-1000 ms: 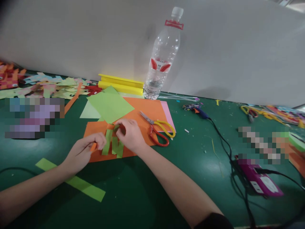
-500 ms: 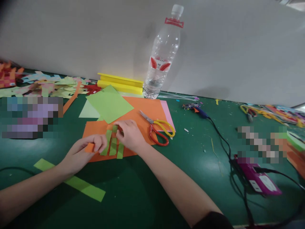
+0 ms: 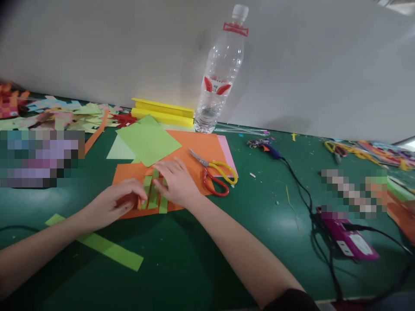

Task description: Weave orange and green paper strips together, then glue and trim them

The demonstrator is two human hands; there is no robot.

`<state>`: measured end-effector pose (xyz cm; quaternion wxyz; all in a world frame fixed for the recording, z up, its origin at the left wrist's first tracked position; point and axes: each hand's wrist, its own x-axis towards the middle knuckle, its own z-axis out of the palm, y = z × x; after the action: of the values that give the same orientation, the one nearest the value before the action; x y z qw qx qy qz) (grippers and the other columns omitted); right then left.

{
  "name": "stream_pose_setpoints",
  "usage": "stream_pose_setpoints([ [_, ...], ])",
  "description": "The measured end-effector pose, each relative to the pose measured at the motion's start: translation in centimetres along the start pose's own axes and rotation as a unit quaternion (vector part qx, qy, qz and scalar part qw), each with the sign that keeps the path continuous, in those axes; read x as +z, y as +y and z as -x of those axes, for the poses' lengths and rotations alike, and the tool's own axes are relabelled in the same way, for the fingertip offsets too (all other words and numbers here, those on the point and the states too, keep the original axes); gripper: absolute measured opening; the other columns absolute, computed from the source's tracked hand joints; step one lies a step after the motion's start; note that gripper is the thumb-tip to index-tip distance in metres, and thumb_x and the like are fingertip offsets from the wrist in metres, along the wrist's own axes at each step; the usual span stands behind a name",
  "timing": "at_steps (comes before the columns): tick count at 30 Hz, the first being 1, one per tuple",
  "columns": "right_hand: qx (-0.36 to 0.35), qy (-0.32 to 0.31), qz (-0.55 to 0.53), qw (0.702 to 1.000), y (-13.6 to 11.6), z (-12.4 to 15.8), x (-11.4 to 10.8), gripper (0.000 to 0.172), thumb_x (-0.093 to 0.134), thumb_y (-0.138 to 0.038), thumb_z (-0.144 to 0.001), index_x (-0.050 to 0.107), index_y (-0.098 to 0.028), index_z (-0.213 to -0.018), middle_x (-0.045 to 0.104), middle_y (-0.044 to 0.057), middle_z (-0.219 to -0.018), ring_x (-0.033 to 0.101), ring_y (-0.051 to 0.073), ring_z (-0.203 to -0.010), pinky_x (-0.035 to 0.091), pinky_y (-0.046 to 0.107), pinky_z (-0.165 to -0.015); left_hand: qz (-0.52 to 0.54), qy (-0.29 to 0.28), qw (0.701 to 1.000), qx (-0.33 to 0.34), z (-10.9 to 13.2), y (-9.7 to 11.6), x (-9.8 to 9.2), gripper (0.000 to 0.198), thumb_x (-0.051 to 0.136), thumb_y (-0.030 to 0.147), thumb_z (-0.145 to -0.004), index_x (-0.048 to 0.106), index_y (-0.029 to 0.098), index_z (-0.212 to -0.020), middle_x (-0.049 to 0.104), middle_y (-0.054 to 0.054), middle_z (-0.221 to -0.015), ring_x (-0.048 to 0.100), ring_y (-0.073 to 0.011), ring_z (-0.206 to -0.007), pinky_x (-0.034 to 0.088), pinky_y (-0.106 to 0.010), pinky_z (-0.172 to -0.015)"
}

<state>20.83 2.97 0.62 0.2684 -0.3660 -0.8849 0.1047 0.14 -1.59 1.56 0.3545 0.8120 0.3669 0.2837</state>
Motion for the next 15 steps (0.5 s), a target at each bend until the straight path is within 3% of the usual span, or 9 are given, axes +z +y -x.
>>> stream_pose_setpoints([
  [7, -0.067, -0.128, 0.029, 0.989, -0.46, 0.31, 0.33, 0.064, 0.051, -0.045, -0.087, 0.032, -0.014, -0.140, 0.034, 0.012, -0.147, 0.026, 0.022, -0.138, 0.019, 0.046, -0.114, -0.001, 0.006, 1.000, 0.023, 0.10, -0.49, 0.46, 0.021, 0.038, 0.011, -0.086, 0.058, 0.020, -0.085, 0.058, -0.003, -0.082, 0.053, -0.0155, -0.076, 0.042, -0.026, -0.067],
  [15, -0.077, -0.146, 0.008, 0.986, -0.35, 0.25, 0.24, 0.078, 0.052, -0.056, -0.082, 0.030, -0.012, -0.142, 0.035, 0.014, -0.146, 0.028, 0.024, -0.137, 0.019, 0.046, -0.115, -0.009, 0.043, 0.999, -0.008, 0.12, -0.41, 0.31, 0.020, 0.040, 0.008, -0.076, 0.056, 0.020, -0.079, 0.058, -0.001, -0.075, 0.052, -0.0149, -0.069, 0.042, -0.027, -0.065],
])
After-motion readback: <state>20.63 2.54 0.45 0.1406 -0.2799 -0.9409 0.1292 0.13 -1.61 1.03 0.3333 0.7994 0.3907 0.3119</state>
